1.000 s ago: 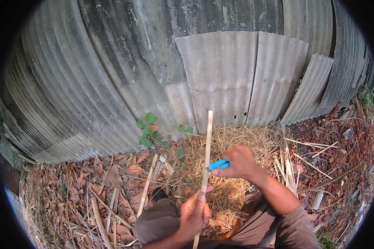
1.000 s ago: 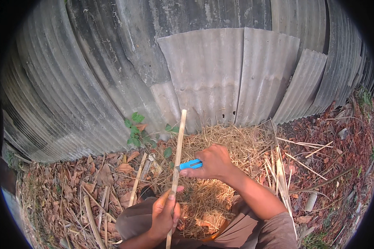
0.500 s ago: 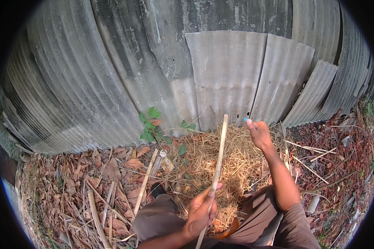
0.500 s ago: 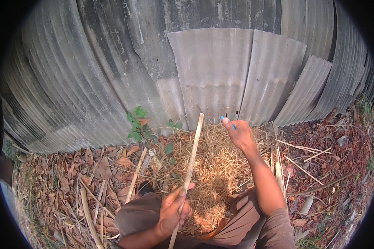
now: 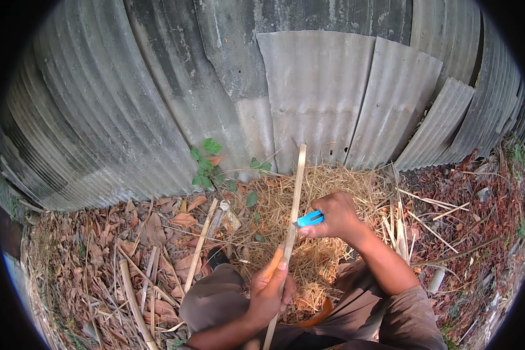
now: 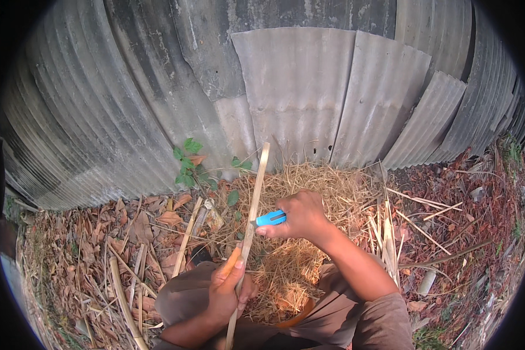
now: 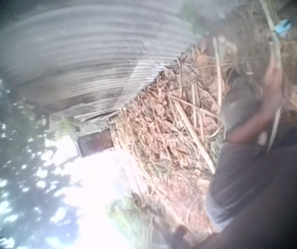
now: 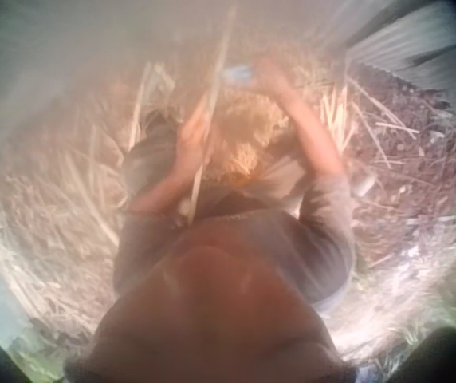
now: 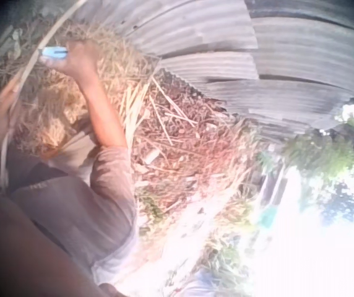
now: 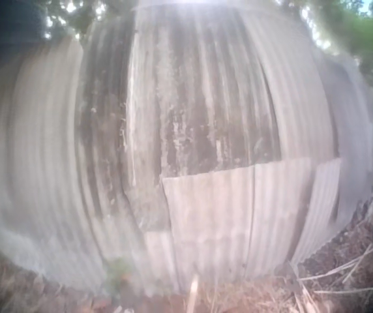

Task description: The person sits on the ground and uses a machete to split a long bamboo pole into thin strips. They then use a small blue knife to further shave and refine the strips.

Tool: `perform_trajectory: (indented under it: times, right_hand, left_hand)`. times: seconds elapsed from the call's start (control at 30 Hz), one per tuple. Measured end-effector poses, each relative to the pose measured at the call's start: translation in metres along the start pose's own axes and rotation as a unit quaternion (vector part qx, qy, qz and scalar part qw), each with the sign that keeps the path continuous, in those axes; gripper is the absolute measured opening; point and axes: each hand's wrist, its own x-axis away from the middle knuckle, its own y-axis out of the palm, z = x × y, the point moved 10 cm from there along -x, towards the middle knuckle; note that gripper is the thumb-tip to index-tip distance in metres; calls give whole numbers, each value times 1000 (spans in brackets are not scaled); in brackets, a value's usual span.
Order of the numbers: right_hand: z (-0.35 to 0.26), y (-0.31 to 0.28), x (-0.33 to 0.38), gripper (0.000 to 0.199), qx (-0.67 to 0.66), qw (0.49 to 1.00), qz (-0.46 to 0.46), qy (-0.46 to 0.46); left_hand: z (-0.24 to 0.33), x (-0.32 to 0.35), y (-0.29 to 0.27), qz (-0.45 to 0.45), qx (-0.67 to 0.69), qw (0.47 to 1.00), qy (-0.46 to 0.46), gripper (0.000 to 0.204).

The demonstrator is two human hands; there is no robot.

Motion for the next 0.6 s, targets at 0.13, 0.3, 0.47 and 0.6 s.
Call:
perform_trajectory:
  times: [0.13,0.3,0.47,0.6]
  right_hand:
    - [42,-3,-9,75,-26,994,43,99]
    - [167,-39,7,80,-14,937,115,331]
    - [138,-31,17,78,-68,941,74,324]
    - [38,-11,9,68,-51,990,-3,128]
  left_hand:
    - [-5,8,4,20,20,999,-24,44]
    - [-21,22,35,-88,-38,995,-20,46]
    - [-4,9,16,-11,-70,997,4,47]
    - [8,2,6,35,-68,997,8,45]
